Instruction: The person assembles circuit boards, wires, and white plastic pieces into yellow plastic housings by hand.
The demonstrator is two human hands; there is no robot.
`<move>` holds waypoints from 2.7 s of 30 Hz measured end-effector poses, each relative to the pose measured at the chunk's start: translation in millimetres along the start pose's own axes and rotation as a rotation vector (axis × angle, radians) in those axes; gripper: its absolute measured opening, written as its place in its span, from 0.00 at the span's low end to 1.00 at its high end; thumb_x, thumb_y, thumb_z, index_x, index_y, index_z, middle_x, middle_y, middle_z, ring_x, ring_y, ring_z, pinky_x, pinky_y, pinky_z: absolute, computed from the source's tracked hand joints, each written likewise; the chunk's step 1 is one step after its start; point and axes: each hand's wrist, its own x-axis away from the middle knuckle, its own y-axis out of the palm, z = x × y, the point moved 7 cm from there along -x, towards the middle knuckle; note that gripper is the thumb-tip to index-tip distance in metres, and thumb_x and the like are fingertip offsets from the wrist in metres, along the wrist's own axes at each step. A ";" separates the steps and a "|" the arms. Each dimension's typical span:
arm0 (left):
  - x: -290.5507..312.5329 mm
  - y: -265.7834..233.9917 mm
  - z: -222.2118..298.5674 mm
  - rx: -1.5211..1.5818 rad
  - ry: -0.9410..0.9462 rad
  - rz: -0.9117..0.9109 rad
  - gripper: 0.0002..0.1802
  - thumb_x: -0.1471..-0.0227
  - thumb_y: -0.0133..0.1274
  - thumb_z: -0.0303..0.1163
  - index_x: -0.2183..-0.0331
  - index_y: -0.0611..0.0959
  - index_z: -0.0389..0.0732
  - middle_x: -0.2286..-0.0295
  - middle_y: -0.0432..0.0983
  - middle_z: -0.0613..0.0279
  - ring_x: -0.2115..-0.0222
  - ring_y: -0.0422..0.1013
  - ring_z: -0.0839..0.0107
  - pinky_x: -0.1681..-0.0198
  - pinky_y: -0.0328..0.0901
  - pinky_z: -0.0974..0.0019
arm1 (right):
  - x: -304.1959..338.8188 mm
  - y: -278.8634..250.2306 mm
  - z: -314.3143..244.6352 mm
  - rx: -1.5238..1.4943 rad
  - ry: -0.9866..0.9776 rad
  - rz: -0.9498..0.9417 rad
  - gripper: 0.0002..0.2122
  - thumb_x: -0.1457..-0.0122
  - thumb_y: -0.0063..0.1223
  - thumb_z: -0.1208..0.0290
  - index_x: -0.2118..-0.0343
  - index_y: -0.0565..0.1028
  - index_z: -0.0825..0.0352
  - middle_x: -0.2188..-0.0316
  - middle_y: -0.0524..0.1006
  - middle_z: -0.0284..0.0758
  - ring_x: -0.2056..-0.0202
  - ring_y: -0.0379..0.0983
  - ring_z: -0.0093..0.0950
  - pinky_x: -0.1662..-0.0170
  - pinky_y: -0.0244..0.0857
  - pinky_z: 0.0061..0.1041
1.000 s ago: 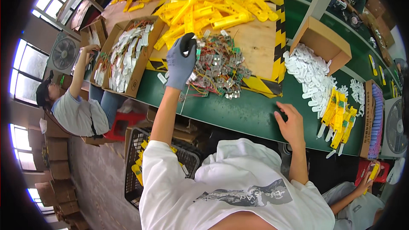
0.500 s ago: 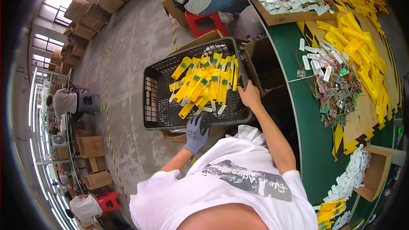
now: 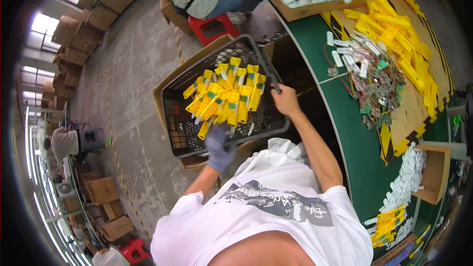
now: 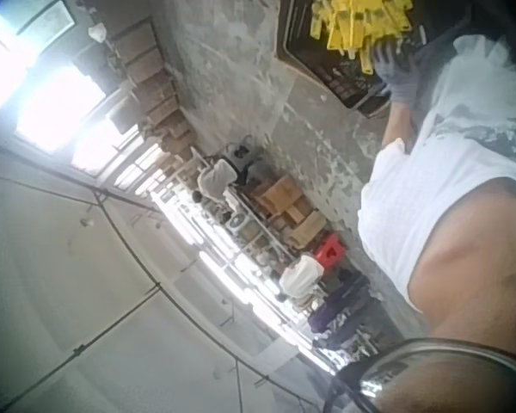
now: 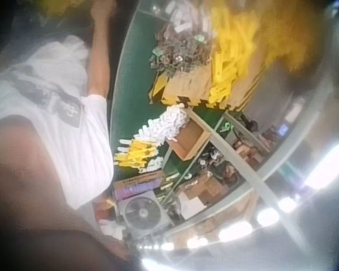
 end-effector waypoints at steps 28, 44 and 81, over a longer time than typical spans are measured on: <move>219.3 -189.5 -225.5 0.012 -1.132 0.165 0.18 0.55 0.57 0.26 0.59 0.76 0.29 0.66 0.77 0.57 0.67 0.72 0.72 0.62 0.66 0.70 | -15.2 9.7 -55.0 0.169 -0.255 -0.227 0.12 0.49 0.51 0.66 0.65 0.76 0.69 0.74 0.76 0.47 0.68 0.74 0.43 0.65 0.66 0.32; 263.3 -112.0 -223.1 0.056 -1.477 0.166 0.14 0.50 0.54 0.34 0.63 0.79 0.34 0.69 0.79 0.55 0.68 0.74 0.65 0.62 0.66 0.65 | -50.3 36.5 -14.2 0.188 -0.217 -0.272 0.14 0.47 0.51 0.64 0.63 0.76 0.69 0.71 0.77 0.47 0.64 0.73 0.45 0.60 0.66 0.36; -297.1 312.0 517.6 -0.107 1.171 -0.544 0.34 0.55 0.52 0.50 0.46 0.66 0.51 0.51 0.67 0.51 0.52 0.66 0.55 0.49 0.61 0.57 | 304.0 -264.6 -310.0 0.526 -0.280 0.112 0.12 0.70 0.57 0.66 0.85 0.67 0.65 0.89 0.65 0.27 0.86 0.63 0.19 0.89 0.52 0.17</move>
